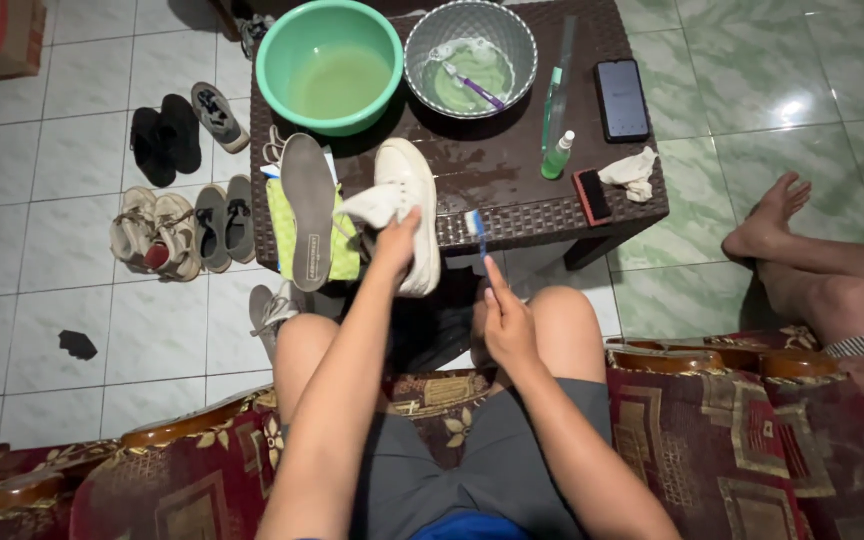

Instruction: Cleaning the interior and exterior of a white sneaker using a toothbrush and cleaning solution.

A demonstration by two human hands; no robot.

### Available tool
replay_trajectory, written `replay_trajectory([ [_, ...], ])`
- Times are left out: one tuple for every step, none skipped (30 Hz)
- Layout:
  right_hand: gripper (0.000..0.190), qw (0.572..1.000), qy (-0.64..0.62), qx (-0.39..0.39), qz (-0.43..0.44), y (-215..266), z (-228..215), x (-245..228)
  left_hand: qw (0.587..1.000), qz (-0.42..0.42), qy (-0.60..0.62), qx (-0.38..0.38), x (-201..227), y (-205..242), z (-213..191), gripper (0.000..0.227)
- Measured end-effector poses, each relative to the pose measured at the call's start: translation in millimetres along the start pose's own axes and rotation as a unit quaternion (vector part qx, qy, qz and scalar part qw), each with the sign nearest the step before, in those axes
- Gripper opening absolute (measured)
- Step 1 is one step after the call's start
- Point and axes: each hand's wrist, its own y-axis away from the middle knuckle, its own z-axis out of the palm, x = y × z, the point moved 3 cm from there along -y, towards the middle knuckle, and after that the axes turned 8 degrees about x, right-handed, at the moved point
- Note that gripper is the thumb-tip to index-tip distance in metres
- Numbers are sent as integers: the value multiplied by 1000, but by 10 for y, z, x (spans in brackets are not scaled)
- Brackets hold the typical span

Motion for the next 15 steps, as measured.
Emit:
replay_trajectory([
  [49, 1000, -1, 1, 0, -5, -4, -12, 1000, 1, -1, 0, 153, 197, -81, 82],
  [49, 1000, 20, -17, 7, 12, -9, -13, 986, 4, 169, -7, 293, 412, -163, 69],
  [48, 998, 41, -35, 15, 34, -6, -17, 943, 8, 333, -14, 430, 623, -257, 60],
  [48, 998, 42, -39, 14, 59, 0, -98, 942, 6, 335, -10, 344, 578, -274, 60],
  [47, 997, 66, -36, -12, 90, 6, -195, 893, 4, 445, -60, 276, 541, -276, 53],
  [46, 995, 90, -36, -39, 130, 11, -295, 829, 2, 549, -107, 198, 518, -298, 49],
  [46, 994, 89, -43, -41, 167, 12, -330, 828, 2, 552, -100, 225, 673, -328, 49],
  [45, 992, 109, -43, -54, 174, 23, -373, 801, -9, 588, -114, 294, 805, -342, 54],
  [45, 989, 128, -43, -67, 181, 29, -416, 772, -19, 623, -128, 367, 942, -353, 60],
  [45, 988, 128, -45, -69, 114, 40, -474, 770, -18, 625, -126, 357, 981, -364, 60],
  [43, 988, 129, -50, -73, 48, 51, -530, 762, -31, 632, -142, 346, 1024, -360, 60],
  [41, 987, 129, -56, -75, 1, 56, -585, 753, -46, 637, -157, 321, 1081, -354, 61],
  [41, 987, 131, -58, -76, -70, 57, -690, 752, -46, 639, -155, 324, 1160, -337, 61],
  [44, 987, 129, -49, -84, -153, 59, -802, 761, -44, 627, -159, 338, 1232, -319, 60],
  [47, 987, 128, -39, -93, -236, 62, -914, 771, -43, 615, -162, 352, 1303, -299, 59],
])
